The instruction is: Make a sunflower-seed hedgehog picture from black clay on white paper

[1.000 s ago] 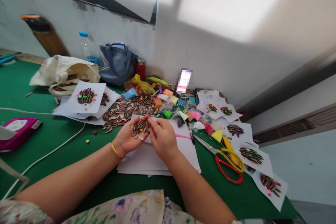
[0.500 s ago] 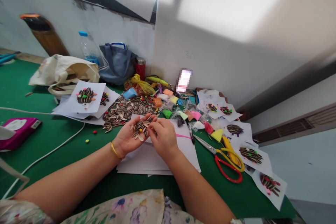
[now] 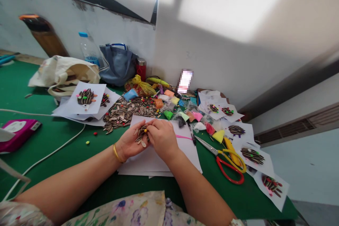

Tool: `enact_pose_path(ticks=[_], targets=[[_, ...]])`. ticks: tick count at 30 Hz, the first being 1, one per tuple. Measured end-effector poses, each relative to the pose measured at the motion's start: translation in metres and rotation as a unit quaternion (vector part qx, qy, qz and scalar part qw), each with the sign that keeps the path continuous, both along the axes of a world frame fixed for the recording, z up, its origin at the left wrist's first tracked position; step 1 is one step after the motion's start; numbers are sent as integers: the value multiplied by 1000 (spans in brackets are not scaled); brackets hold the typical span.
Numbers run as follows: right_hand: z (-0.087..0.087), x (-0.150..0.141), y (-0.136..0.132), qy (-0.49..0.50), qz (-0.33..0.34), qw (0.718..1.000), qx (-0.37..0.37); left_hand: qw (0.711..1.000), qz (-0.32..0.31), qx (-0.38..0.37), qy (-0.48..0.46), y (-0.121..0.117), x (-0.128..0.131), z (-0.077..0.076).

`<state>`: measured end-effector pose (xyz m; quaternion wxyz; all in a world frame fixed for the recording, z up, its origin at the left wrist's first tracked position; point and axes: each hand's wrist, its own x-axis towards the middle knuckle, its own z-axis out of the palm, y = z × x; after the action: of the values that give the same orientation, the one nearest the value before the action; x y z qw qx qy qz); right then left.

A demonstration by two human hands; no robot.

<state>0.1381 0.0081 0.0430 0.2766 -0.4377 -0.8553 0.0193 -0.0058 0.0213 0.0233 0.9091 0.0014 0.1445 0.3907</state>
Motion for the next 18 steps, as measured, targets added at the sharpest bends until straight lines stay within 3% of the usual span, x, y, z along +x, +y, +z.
enact_pose_path(ticks=[6, 11, 18], targets=[[-5, 2, 0, 162, 4, 987, -24, 999, 10, 35, 25, 0, 2, 3], [-7, 2, 2, 137, -10, 989, -52, 997, 8, 51, 50, 1, 4, 1], [-5, 6, 1, 129, 23, 989, -63, 997, 17, 41, 63, 2, 4, -2]])
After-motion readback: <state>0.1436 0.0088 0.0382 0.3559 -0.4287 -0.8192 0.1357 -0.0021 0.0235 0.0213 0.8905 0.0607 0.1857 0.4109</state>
